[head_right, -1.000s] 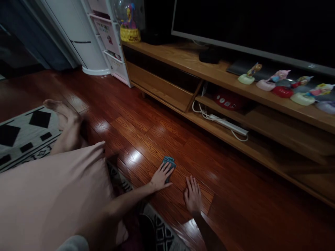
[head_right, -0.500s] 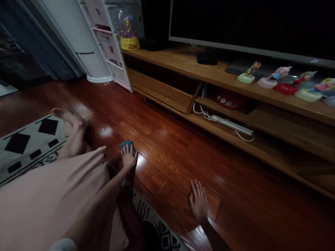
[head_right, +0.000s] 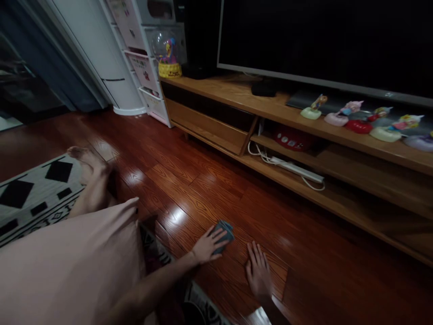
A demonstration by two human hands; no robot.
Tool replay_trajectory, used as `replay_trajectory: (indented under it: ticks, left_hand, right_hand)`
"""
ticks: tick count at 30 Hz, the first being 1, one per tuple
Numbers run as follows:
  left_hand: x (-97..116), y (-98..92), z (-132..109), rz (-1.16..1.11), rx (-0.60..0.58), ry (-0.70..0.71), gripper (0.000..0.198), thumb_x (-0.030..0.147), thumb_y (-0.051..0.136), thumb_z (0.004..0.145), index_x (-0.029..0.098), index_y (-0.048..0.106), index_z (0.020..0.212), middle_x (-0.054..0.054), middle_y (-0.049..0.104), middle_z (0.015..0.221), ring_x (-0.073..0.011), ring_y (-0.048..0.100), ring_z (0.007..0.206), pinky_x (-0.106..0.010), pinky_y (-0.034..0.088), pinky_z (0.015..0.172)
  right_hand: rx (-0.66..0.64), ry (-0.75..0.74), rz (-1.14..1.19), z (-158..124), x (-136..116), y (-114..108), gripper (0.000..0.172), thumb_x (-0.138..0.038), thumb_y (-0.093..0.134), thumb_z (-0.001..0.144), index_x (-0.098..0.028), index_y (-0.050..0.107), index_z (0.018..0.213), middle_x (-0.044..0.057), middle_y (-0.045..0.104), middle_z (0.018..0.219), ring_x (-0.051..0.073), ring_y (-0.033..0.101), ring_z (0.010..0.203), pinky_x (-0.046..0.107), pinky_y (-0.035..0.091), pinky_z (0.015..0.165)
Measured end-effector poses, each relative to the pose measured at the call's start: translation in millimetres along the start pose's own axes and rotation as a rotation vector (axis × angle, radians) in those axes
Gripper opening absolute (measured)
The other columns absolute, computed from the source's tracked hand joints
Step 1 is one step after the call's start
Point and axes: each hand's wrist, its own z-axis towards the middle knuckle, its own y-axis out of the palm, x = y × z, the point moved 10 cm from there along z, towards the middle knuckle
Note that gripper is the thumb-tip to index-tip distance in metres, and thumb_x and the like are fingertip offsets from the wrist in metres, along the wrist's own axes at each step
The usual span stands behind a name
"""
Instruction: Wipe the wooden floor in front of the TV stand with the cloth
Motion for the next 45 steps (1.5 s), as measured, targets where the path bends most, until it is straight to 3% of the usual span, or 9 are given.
replay_trajectory:
  ticks: [6,9,14,23,27,32,35,39,45]
  left_hand:
    - [-196.5,-79.4,-85.0,0.112,0.143,-0.917,0.057,0.04,0.043,0.101,0.021,0.042,0.154,-0.014,0.031,0.165,-0.0334,0.025,0.153,-0.058,0.021,0.123]
    - [-221.5,-98.5,-131.8,0.189,0.256,-1.179,0.058,0.037,0.038,0.102,0.015,0.041,0.155,-0.018,0.028,0.165,-0.0368,0.021,0.154,-0.061,0.019,0.122]
    - [-164.1,-67.0,-107.8,0.145,0.263,-1.11,0.06,0.037,0.039,0.102,0.014,0.036,0.157,-0.017,0.025,0.167,-0.0372,0.015,0.155,-0.061,0.017,0.124]
    - [22.3,15.4,-4.0,-0.066,0.013,-0.1,0.071,0.059,0.045,0.099,0.03,0.027,0.16,-0.006,0.018,0.169,-0.028,0.017,0.156,-0.053,0.022,0.126]
    - [-27.0,-2.1,-6.9,-0.016,0.033,-0.15,0.066,0.057,0.048,0.098,0.033,0.032,0.158,-0.004,0.025,0.168,-0.0255,0.024,0.154,-0.052,0.02,0.126]
    - [-177.3,-58.6,-72.0,0.117,0.233,-0.894,0.056,0.039,0.042,0.101,0.021,0.044,0.154,-0.014,0.033,0.164,-0.0348,0.028,0.152,-0.06,0.026,0.121]
    - [-207.2,-72.6,-108.7,0.18,0.326,-1.116,0.056,0.035,0.039,0.101,0.014,0.045,0.153,-0.018,0.029,0.165,-0.037,0.023,0.153,-0.06,0.021,0.122]
    - [-170.2,-54.5,-96.2,0.156,0.401,-1.036,0.059,0.037,0.039,0.101,0.019,0.036,0.158,-0.014,0.03,0.165,-0.0368,0.017,0.155,-0.064,0.022,0.122]
    - [-13.7,22.7,-8.5,-0.052,0.11,-0.402,0.073,0.049,0.05,0.097,0.029,0.024,0.162,-0.006,0.014,0.169,-0.0324,0.013,0.156,-0.059,0.022,0.125]
  right_hand:
    - [0.01,0.009,0.01,-0.9,4.7,5.9,0.069,-0.028,0.032,0.098,-0.028,0.012,0.163,0.005,0.032,0.165,0.026,0.03,0.151,0.054,0.031,0.12]
    - [0.007,0.022,0.01,-1.4,7.0,8.5,0.068,-0.029,0.032,0.098,-0.028,0.014,0.163,0.005,0.032,0.165,0.026,0.031,0.151,0.054,0.03,0.121]
    - [0.02,0.017,0.018,-2.1,10.5,13.0,0.067,-0.03,0.032,0.097,-0.026,0.019,0.163,0.006,0.035,0.164,0.026,0.03,0.151,0.053,0.031,0.12]
    - [0.051,-0.012,0.02,-1.5,11.3,12.9,0.068,-0.029,0.032,0.098,-0.031,0.013,0.163,0.003,0.034,0.165,0.027,0.033,0.15,0.054,0.034,0.119]
    - [0.056,-0.008,0.018,-1.6,11.8,12.2,0.068,-0.029,0.032,0.098,-0.031,0.011,0.163,0.004,0.035,0.164,0.026,0.034,0.15,0.053,0.032,0.12]
    - [0.06,-0.018,0.009,-2.3,12.2,12.5,0.069,-0.028,0.033,0.098,-0.03,0.012,0.163,0.004,0.035,0.164,0.027,0.034,0.15,0.054,0.033,0.12]
    - [0.065,-0.023,0.006,-2.2,11.7,10.7,0.069,-0.028,0.033,0.098,-0.031,0.011,0.163,0.004,0.034,0.164,0.027,0.033,0.15,0.054,0.034,0.119]
    - [0.046,-0.016,0.007,-2.1,10.8,10.5,0.069,-0.028,0.034,0.098,-0.03,0.01,0.164,0.004,0.035,0.164,0.026,0.031,0.151,0.054,0.033,0.12]
    - [0.059,-0.019,0.008,-2.1,11.8,11.9,0.07,-0.028,0.035,0.098,-0.031,0.012,0.163,0.003,0.035,0.164,0.027,0.033,0.15,0.054,0.036,0.118]
